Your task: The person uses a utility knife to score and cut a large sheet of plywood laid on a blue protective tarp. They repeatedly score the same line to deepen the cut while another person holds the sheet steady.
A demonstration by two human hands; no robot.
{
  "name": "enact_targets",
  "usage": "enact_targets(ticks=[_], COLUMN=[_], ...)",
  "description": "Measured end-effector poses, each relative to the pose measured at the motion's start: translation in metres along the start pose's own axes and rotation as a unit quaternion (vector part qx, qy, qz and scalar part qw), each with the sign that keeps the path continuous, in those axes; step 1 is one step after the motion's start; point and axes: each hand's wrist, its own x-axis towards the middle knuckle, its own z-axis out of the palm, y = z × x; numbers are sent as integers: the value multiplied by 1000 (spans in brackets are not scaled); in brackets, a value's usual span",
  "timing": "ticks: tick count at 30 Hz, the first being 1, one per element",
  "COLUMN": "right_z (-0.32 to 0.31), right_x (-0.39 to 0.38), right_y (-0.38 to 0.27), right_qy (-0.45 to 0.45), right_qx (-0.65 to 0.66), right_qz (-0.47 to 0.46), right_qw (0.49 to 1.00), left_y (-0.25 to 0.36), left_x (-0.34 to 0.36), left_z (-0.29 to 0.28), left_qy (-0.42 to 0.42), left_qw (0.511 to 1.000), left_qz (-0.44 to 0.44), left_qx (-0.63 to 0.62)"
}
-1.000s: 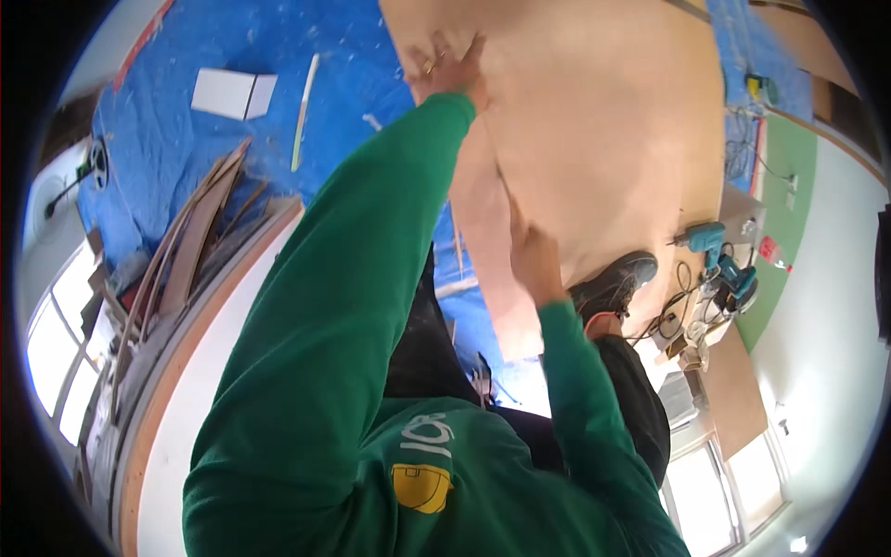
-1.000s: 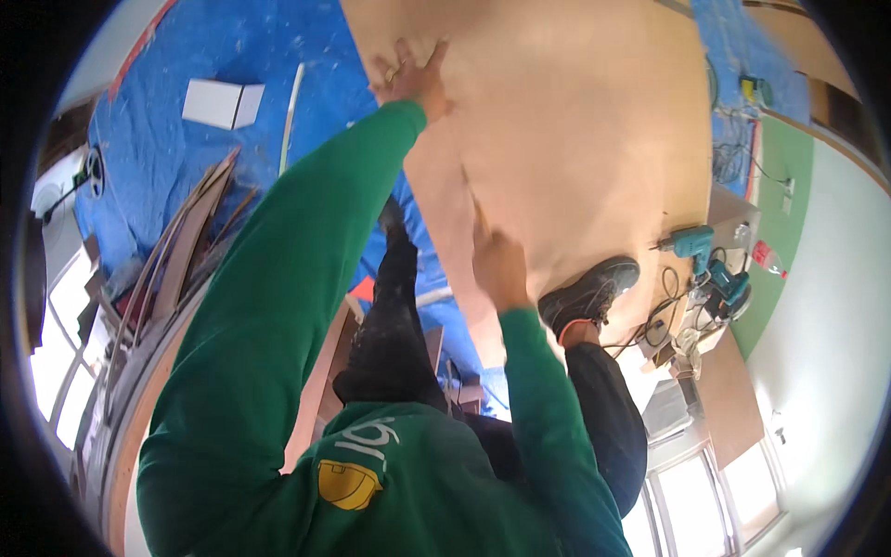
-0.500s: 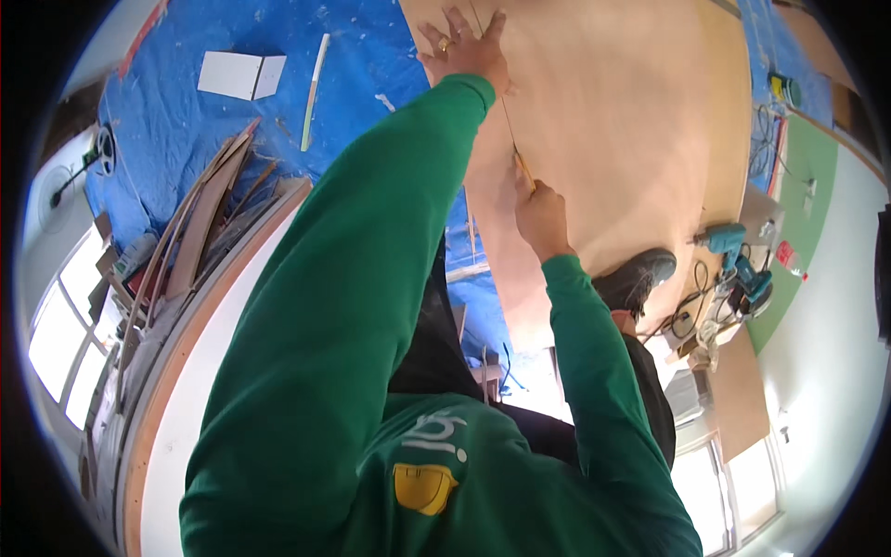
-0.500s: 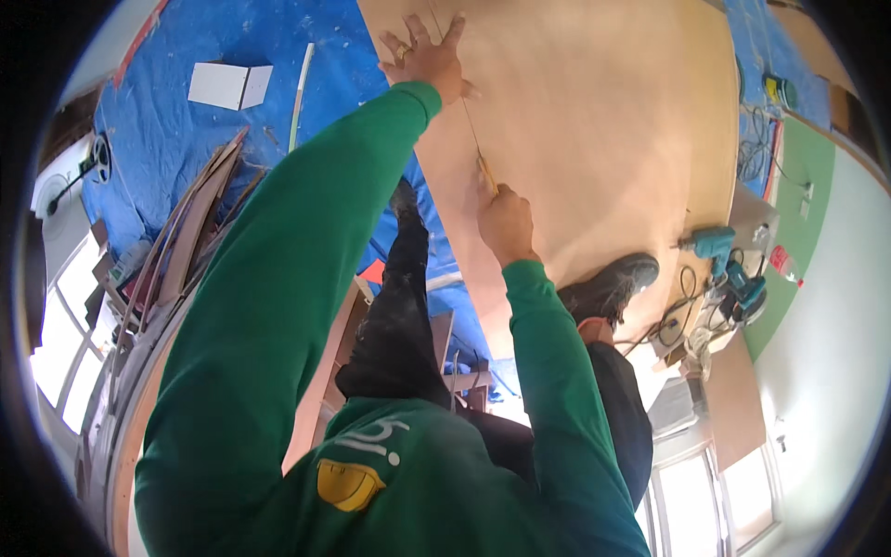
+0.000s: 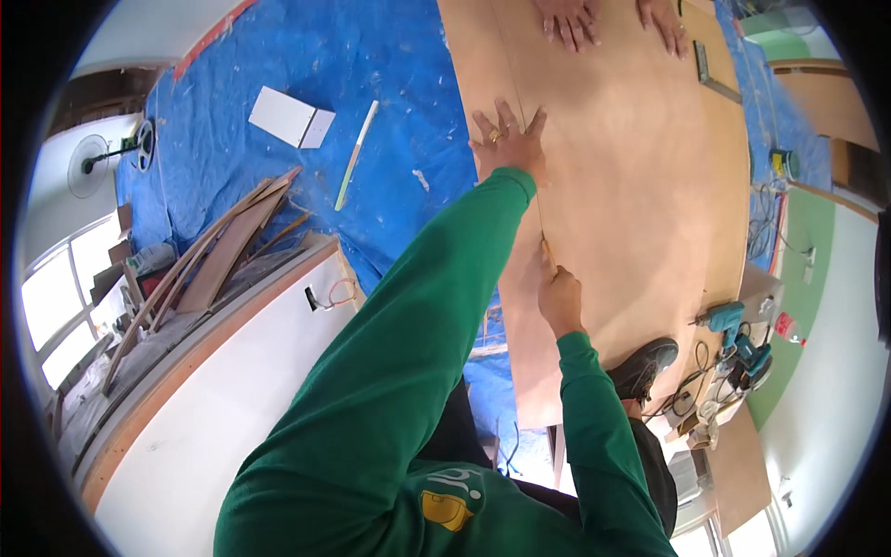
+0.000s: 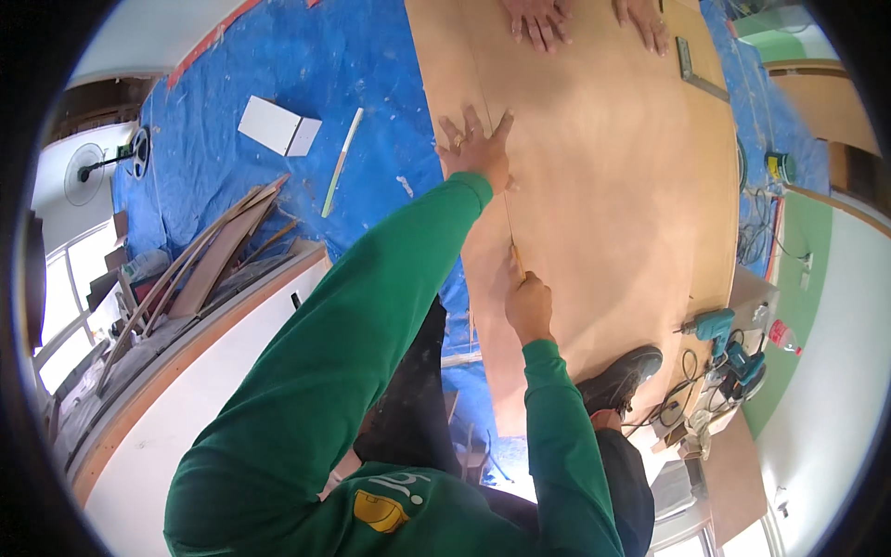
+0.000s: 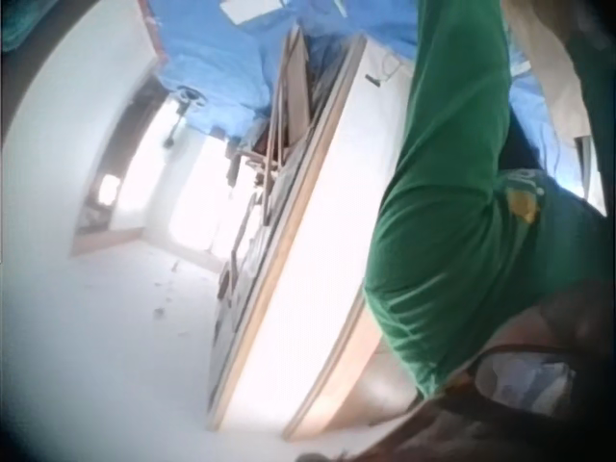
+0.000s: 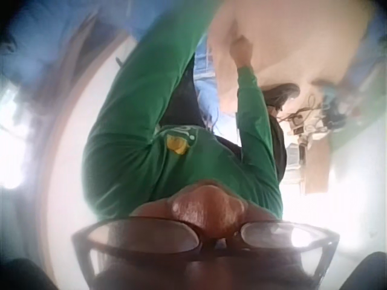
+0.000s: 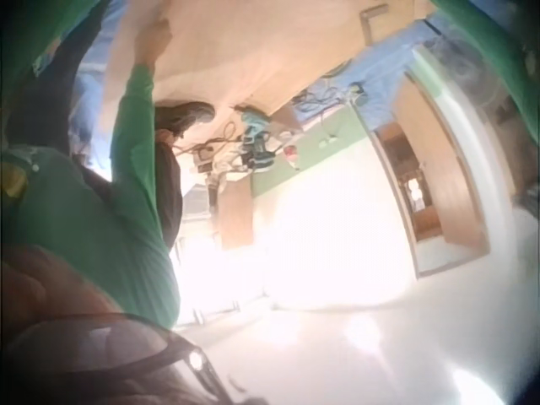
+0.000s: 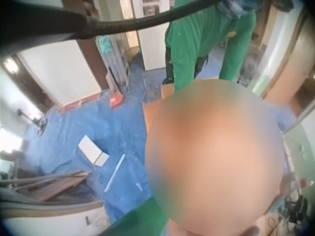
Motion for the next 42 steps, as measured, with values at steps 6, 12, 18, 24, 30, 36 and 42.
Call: enact_targets(ticks=[6, 12, 18, 24, 30, 36, 42], right_z=[-3, 2, -3, -108, -331, -352, -371], right_x=[6, 10, 7, -12, -61, -37, -51], right_y=[3, 4, 25, -22, -123, -150, -75], right_qy=[10, -18, -58, 60, 36, 182, 6], right_qx=[-16, 9, 54, 145, 442, 408, 179], right_qz=[-16, -29, -15, -206, -418, -545, -358], right_qw=[1000, 999, 997, 966, 793, 710, 916], left_y=[3, 6, 36, 39, 53, 54, 48], left_x=[-17, 8, 19, 26, 33, 35, 36], left_z=[-7, 66, 96, 93, 84, 91, 86], left_qy=[20, 190, 261, 231, 207, 190, 213], left_qw=[999, 946, 935, 952, 956, 960, 955], left_qz=[28, 263, 241, 191, 188, 186, 183], left_qx=[-1, 13, -12, 67, 85, 85, 93])
